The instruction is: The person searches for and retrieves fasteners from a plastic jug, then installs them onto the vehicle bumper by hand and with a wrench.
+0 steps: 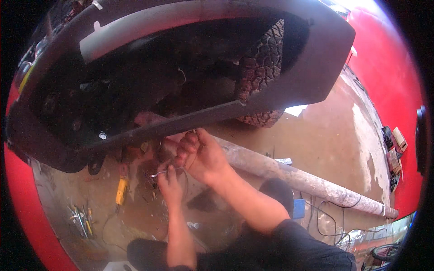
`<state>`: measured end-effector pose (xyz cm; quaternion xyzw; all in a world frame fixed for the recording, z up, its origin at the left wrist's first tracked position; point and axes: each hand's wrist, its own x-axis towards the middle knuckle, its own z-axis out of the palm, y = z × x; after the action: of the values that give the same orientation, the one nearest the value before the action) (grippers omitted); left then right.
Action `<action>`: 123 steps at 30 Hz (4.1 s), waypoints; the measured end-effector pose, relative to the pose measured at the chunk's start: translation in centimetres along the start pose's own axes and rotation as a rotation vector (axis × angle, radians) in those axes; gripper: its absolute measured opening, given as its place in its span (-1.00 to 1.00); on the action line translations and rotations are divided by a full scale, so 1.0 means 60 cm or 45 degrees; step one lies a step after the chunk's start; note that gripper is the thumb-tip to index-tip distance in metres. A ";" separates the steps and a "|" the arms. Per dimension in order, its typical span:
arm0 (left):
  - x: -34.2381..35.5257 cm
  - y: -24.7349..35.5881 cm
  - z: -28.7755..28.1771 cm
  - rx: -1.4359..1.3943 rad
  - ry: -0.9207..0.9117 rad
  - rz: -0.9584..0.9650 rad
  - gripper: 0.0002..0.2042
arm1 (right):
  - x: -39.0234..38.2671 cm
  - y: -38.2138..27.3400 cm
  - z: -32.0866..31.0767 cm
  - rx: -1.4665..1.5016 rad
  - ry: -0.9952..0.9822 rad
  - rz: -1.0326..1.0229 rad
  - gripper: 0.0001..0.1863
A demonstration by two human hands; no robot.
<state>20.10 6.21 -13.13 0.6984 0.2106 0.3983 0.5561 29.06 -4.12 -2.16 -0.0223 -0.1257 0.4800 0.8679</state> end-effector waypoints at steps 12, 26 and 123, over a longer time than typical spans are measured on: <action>0.007 0.018 -0.010 -0.072 -0.002 0.023 -0.73 | -0.009 0.012 0.029 0.002 0.172 -0.059 -0.67; 0.007 0.031 -0.032 -0.146 0.182 0.092 -0.72 | -0.011 0.022 0.028 -0.007 -0.036 -0.138 -0.69; 0.007 0.164 0.123 -1.543 -0.694 -0.513 -0.71 | -0.026 -0.125 -0.030 -0.877 0.375 -0.689 -0.82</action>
<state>24.72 -0.88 -4.16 0.2871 -0.0705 0.1450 0.9442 34.90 -9.31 -3.04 -0.3438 -0.1545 0.1581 0.9127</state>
